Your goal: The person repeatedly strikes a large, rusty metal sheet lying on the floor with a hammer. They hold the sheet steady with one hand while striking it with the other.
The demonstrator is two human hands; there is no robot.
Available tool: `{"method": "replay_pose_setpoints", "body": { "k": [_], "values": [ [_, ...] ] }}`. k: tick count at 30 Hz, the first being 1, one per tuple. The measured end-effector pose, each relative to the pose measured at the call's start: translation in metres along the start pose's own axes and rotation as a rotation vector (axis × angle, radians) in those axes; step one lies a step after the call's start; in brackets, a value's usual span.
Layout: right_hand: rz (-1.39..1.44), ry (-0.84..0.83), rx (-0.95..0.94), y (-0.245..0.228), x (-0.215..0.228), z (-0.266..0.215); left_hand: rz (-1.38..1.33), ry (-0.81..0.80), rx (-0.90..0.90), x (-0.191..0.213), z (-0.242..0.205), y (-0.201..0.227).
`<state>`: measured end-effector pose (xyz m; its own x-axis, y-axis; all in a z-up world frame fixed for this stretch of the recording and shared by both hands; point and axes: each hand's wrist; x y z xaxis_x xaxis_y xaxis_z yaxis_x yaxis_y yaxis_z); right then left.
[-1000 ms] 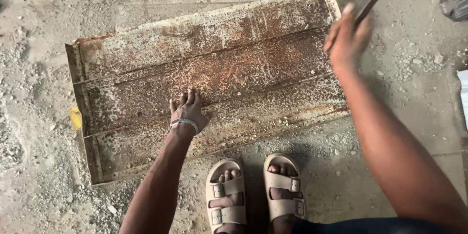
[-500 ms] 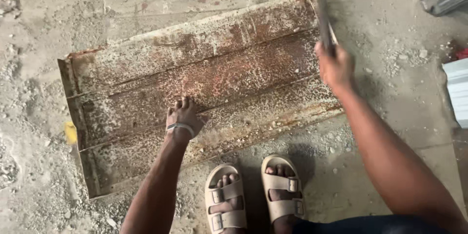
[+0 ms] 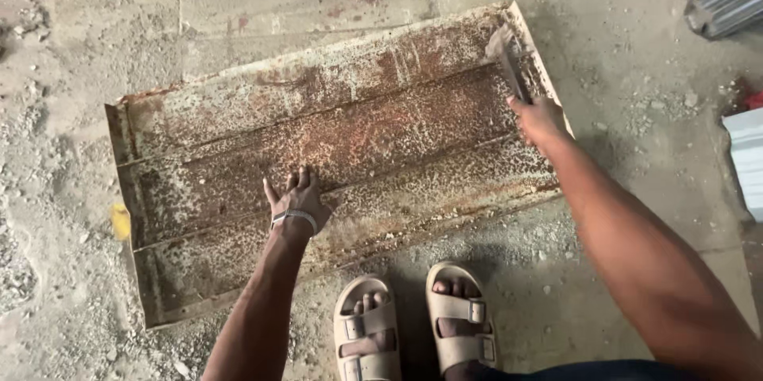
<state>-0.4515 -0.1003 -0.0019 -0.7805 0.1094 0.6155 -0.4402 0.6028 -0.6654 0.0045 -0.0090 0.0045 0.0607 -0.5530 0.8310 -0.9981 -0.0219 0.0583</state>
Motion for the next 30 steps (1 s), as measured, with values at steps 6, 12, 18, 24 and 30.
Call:
{"method": "replay_pose_setpoints", "body": {
  "k": [6, 12, 18, 24, 30],
  "values": [
    [0.425, 0.114, 0.297, -0.059, 0.045, -0.049, 0.006, 0.0, -0.028, -0.005, 0.005, -0.001],
    [0.491, 0.378, 0.645, -0.069, 0.036, -0.025, -0.018, -0.047, -0.013, -0.004, 0.006, 0.003],
    [-0.256, 0.069, 0.055, 0.012, 0.019, -0.016, 0.042, -0.066, -0.017, 0.007, -0.002, 0.006],
    [0.05, 0.052, 0.162, -0.019, 0.056, -0.049, 0.009, -0.077, 0.01, 0.012, -0.005, 0.005],
    [0.479, 0.204, 0.601, -0.086, 0.076, -0.042, -0.012, -0.077, 0.004, 0.006, -0.001, 0.006]
  ]
}}
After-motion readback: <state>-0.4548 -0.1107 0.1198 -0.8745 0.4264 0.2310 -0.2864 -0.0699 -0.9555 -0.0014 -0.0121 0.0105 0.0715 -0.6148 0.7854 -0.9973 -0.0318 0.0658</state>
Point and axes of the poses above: each hand's wrist, its own z-axis towards the middle knuckle, its own x-axis out of the back of the hand, y = z × x, and after that the axes turned 2 degrees about y, right-handed
